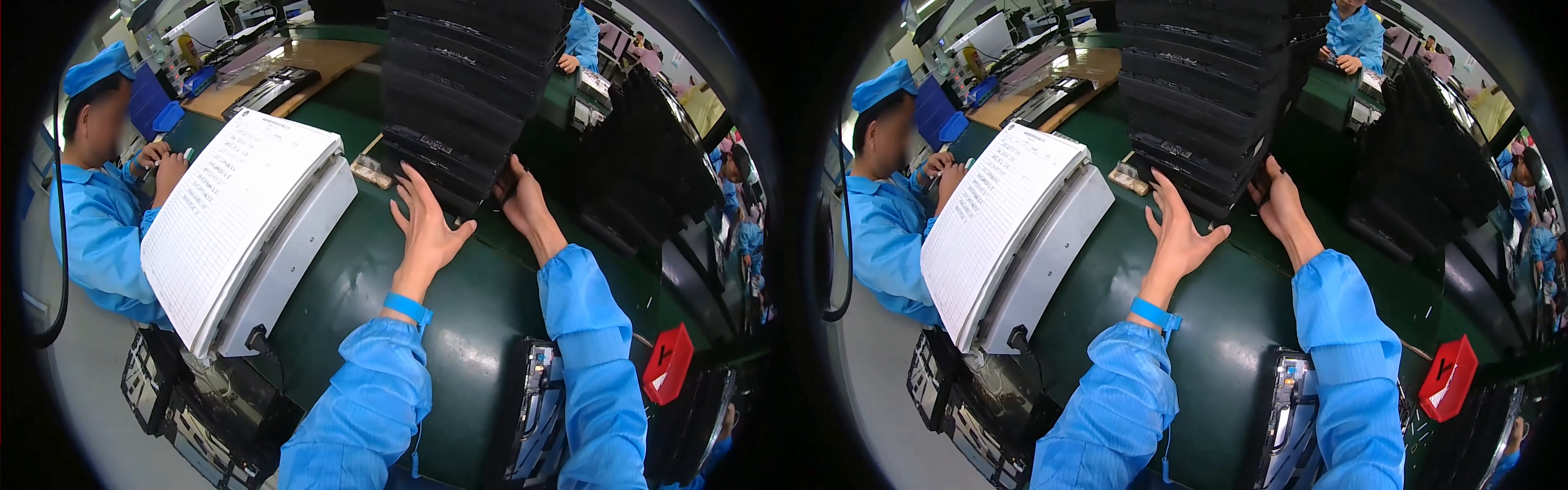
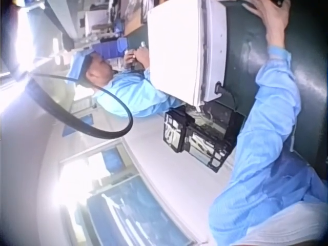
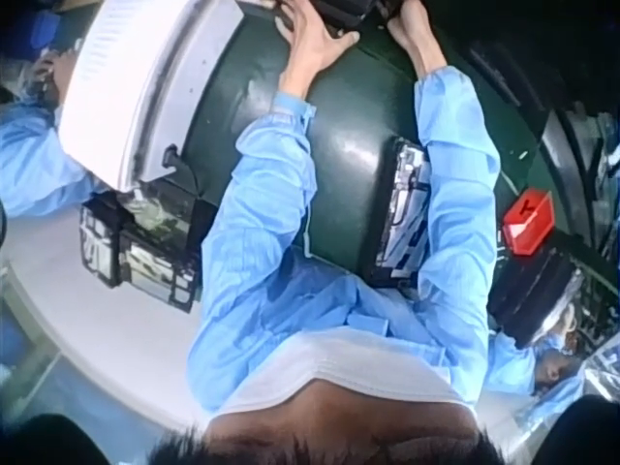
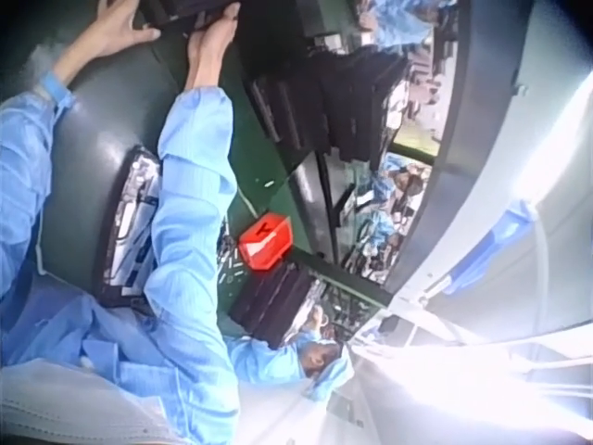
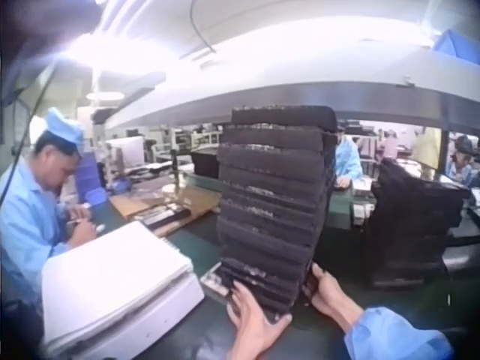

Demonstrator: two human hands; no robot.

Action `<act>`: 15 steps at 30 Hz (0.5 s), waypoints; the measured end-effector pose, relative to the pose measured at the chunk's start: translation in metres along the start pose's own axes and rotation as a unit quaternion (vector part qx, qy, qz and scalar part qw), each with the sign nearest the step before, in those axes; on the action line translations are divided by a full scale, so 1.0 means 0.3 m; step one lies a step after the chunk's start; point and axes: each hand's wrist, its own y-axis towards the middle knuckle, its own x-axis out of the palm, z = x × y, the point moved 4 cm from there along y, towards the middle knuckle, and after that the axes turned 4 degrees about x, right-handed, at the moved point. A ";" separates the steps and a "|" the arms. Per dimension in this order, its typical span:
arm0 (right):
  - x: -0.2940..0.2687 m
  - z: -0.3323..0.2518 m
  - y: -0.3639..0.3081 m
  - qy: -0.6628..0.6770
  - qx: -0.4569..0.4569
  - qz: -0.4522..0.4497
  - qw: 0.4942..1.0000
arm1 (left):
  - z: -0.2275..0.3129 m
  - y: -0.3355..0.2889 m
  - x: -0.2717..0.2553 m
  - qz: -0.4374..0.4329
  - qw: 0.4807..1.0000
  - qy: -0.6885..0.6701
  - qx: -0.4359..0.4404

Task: The person assembles internal components into a tablet chassis by hand, placing internal cables, a battery, and a circuit board into the device.

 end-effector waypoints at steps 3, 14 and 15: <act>0.020 -0.001 -0.004 0.015 -0.021 0.016 1.000 | -0.002 -0.001 -0.014 0.010 1.000 -0.007 0.025; 0.027 -0.064 0.027 0.039 -0.041 0.004 0.998 | 0.022 -0.016 0.038 0.020 0.999 0.004 0.045; 0.031 -0.071 0.025 0.041 -0.036 0.003 0.998 | 0.021 -0.015 0.039 0.019 0.999 0.005 0.045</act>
